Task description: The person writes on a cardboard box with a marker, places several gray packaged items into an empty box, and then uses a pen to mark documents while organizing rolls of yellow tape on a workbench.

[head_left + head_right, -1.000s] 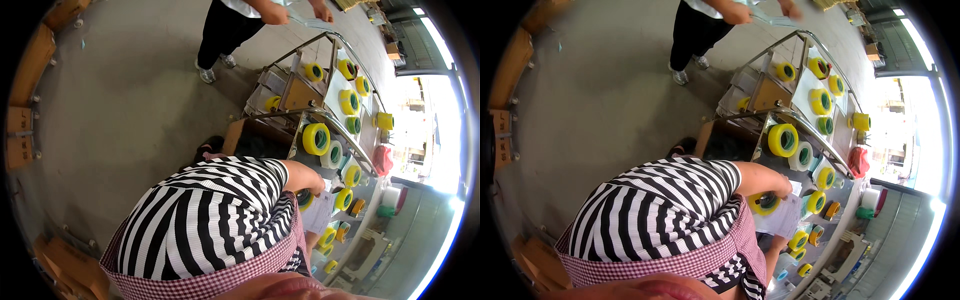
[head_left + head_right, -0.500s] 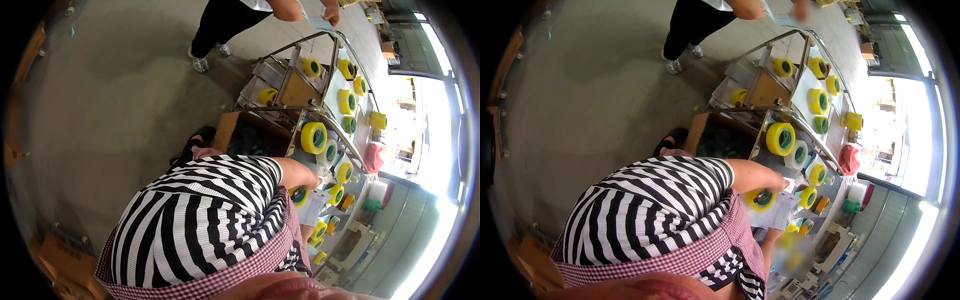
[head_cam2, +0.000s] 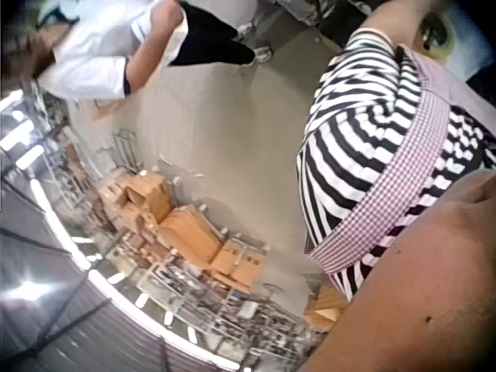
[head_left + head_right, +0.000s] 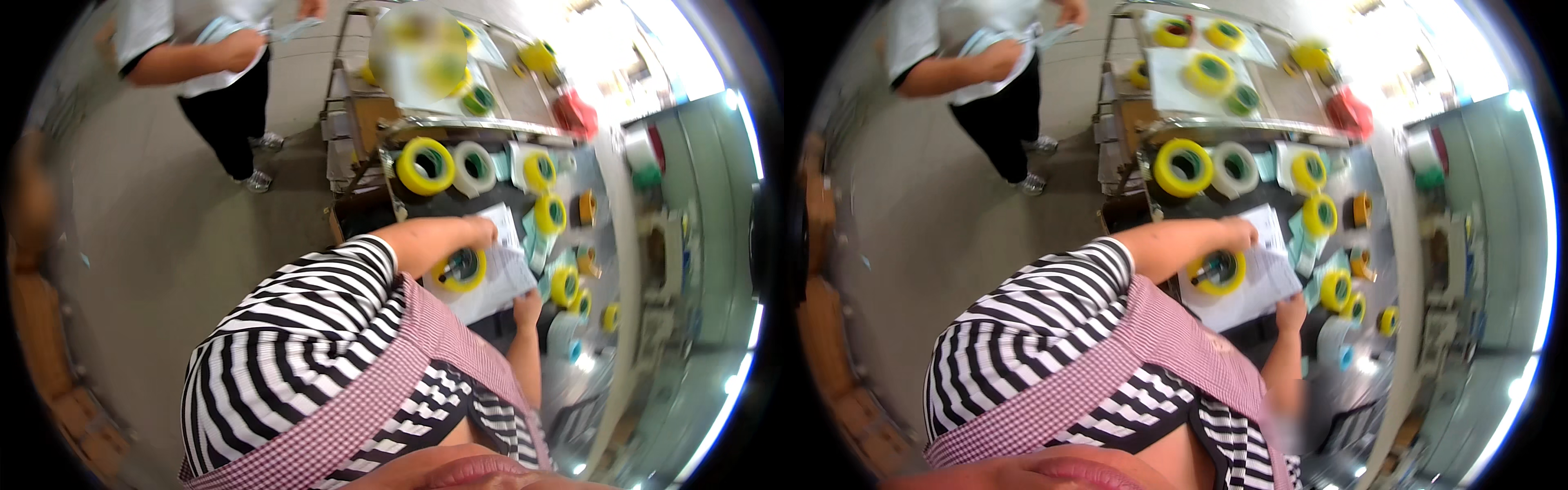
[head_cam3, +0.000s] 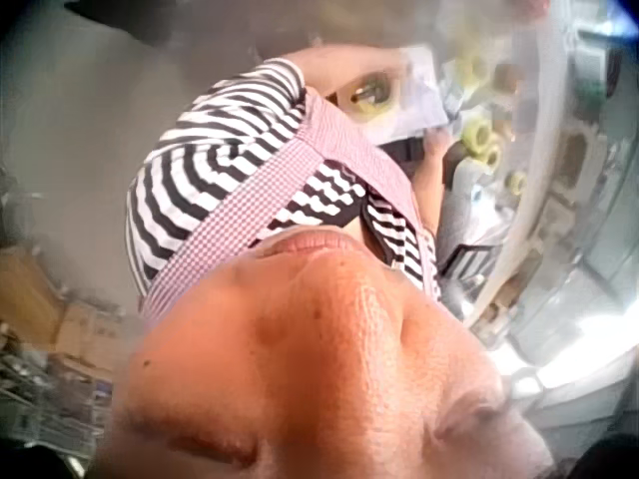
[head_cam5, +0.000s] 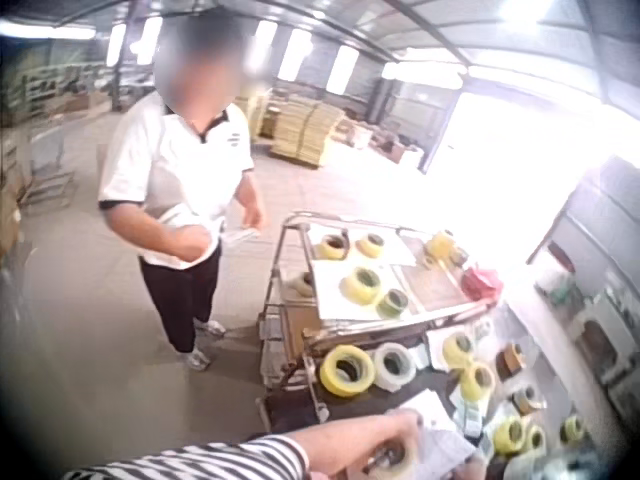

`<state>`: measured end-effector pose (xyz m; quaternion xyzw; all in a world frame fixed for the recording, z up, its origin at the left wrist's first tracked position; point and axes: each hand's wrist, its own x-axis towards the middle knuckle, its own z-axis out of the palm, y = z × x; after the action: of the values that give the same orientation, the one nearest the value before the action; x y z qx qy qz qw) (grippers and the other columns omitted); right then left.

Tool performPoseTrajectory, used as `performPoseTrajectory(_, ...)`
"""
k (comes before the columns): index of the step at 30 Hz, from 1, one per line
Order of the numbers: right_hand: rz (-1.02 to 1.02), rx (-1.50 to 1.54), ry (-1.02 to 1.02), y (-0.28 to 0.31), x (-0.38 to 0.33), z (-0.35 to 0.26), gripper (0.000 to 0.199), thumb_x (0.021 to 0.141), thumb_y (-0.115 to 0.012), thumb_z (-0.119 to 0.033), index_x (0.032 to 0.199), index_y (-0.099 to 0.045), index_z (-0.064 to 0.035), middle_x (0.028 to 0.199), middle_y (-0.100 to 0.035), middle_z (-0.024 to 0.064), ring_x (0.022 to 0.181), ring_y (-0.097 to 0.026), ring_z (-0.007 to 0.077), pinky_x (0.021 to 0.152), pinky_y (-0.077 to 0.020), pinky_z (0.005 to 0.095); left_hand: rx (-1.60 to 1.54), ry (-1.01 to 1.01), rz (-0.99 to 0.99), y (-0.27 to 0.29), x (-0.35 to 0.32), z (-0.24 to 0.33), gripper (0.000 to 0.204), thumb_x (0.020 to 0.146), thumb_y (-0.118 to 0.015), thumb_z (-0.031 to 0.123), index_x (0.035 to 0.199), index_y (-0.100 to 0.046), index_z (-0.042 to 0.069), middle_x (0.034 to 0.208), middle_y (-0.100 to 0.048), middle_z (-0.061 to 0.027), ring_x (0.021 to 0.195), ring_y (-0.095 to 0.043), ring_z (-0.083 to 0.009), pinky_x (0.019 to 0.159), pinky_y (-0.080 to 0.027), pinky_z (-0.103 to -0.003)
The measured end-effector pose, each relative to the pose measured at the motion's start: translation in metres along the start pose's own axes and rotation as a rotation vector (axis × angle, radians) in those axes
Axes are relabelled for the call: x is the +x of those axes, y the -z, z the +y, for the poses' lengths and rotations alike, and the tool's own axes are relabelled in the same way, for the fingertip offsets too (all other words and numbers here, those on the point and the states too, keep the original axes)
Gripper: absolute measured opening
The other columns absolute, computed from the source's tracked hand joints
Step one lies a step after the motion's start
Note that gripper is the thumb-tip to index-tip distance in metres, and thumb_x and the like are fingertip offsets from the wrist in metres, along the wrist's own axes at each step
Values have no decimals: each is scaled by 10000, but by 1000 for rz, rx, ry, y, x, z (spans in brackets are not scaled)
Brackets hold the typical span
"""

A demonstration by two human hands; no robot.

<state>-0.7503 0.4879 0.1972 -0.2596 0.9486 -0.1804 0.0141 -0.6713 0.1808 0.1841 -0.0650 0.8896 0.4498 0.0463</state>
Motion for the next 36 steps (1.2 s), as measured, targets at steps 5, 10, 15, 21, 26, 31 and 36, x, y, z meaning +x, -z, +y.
performPoseTrajectory(5,13,-48,-62,0,-4,-4,305,759,-598,-95,1056,-655,-55,981,-681,229,951,-627,428,830,-495,498,-139,-100,81,0,10,-32,177,750,-644,107,908,-723,102,910,-718,-164,863,-691,-310,776,-537,-392)
performPoseTrajectory(10,15,176,-130,-2,-11,8,262,803,-619,-129,1056,-671,-90,981,-693,198,963,-639,404,825,-509,470,-327,-9,17,5,1,-20,324,856,-623,86,1168,-633,-3,976,-728,-172,884,-705,-249,796,-534,-337)
performPoseTrajectory(15,-98,383,-161,8,-3,5,232,834,-645,-93,1062,-687,-82,955,-716,163,907,-676,356,793,-524,387,-284,104,-44,14,12,-22,373,860,-669,46,1223,-611,-19,1038,-729,-141,912,-692,-193,803,-535,-306)
performPoseTrajectory(21,-107,351,-160,13,3,2,201,856,-624,-74,1050,-676,-64,973,-720,164,920,-675,358,799,-524,401,-273,352,-114,28,16,3,342,899,-631,70,1231,-618,-10,1109,-690,-121,958,-673,-198,814,-543,-310)
performPoseTrajectory(26,-106,312,-146,16,2,-1,248,848,-602,-36,1087,-667,-44,942,-719,148,864,-686,310,795,-525,353,-385,382,-155,25,25,-9,357,918,-609,100,1258,-601,-7,1095,-683,-110,931,-666,-190,812,-534,-304)
performPoseTrajectory(31,-75,305,-119,12,1,2,230,852,-595,-52,1070,-668,-46,921,-711,161,855,-679,340,771,-525,373,-374,368,-128,22,21,-8,368,921,-608,115,1268,-593,-8,1074,-686,-101,904,-660,-169,790,-527,-291)
performPoseTrajectory(36,-68,305,-111,11,2,4,159,861,-617,-94,1010,-657,-54,929,-707,174,888,-660,386,768,-519,436,-305,342,-108,22,20,-4,383,919,-618,124,1277,-589,-8,1067,-685,-100,895,-650,-153,777,-516,-273)
